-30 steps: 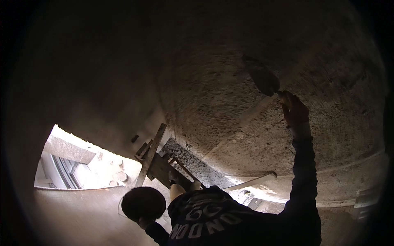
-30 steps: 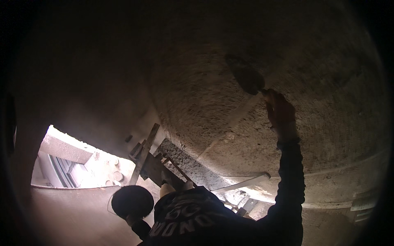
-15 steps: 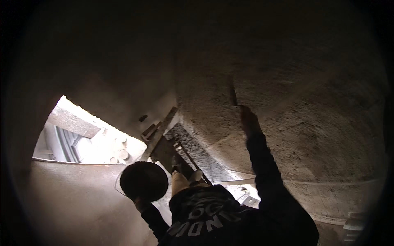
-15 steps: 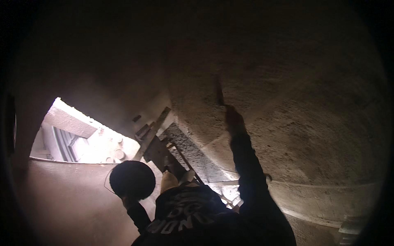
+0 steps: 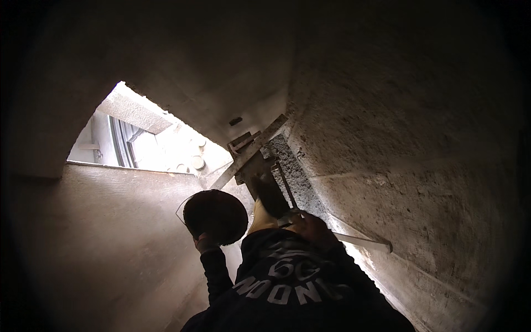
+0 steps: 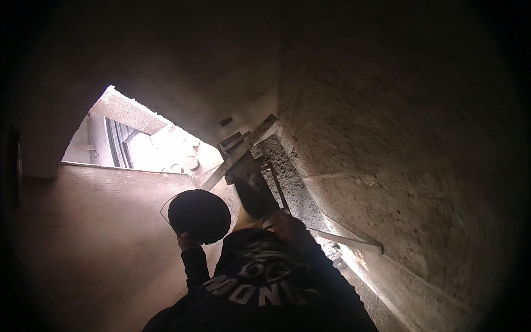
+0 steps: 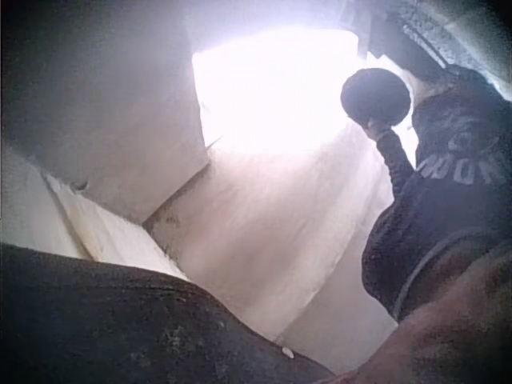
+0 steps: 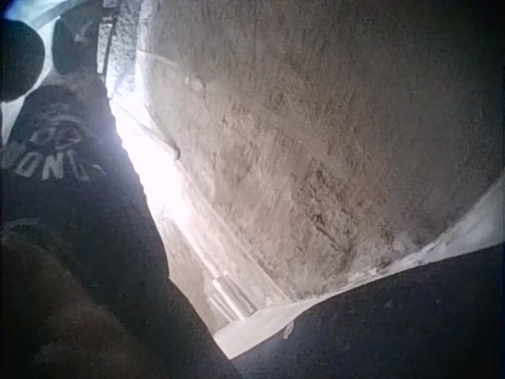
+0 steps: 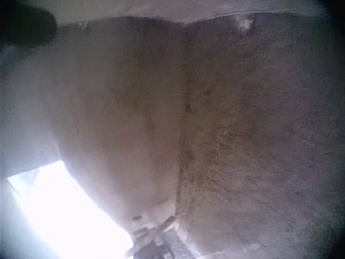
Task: The person scoops wet plaster from a bucket and applies it to a ceiling using a trowel. They then smooth the plaster with a straightedge, repeating the process across the surface.
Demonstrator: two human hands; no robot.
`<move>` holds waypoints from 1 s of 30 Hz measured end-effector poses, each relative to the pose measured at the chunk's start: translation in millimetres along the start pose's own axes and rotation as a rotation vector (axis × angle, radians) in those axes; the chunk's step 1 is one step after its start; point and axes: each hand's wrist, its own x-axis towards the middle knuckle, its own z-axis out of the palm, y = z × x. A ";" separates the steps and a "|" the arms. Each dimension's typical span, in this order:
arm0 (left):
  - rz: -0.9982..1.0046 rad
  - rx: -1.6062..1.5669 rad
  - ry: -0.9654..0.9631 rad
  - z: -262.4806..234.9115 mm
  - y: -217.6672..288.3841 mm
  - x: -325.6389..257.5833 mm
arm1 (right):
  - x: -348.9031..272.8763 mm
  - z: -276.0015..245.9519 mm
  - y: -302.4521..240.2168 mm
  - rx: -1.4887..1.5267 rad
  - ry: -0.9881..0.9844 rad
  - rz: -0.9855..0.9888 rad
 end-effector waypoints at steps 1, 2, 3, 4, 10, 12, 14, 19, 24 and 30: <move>-0.025 -0.040 -0.064 17.9 0.7 7.0 | 20.6 12.0 10.0 -0.077 -0.052 -0.169; -0.075 -0.145 -0.083 38.5 4.4 10.4 | 41.3 23.2 18.0 -0.091 -0.078 -0.231; -0.123 -0.245 -0.100 58.6 10.2 14.8 | 60.7 36.8 25.4 -0.095 -0.107 -0.291; -0.188 -0.411 -0.058 78.1 18.6 14.7 | 77.8 48.0 26.1 -0.081 -0.118 -0.338; -0.307 -0.228 0.059 178.2 71.6 64.2 | 182.4 63.5 -4.1 0.160 -0.332 -0.082; -0.188 0.000 -0.041 173.7 50.4 88.8 | 218.6 67.7 12.5 0.246 -0.351 0.008; -0.050 0.462 -0.134 178.3 32.6 110.2 | 239.7 93.7 80.7 0.505 -0.328 0.123; -0.426 0.443 0.029 176.7 16.0 145.6 | 292.7 116.8 231.3 0.328 -0.158 0.376; -0.477 0.553 -0.126 85.9 -72.7 178.7 | 383.5 141.3 306.2 -0.301 -0.328 0.503; -0.802 -0.278 0.240 53.8 -121.0 184.8 | 498.8 230.4 392.2 -0.459 -0.171 0.218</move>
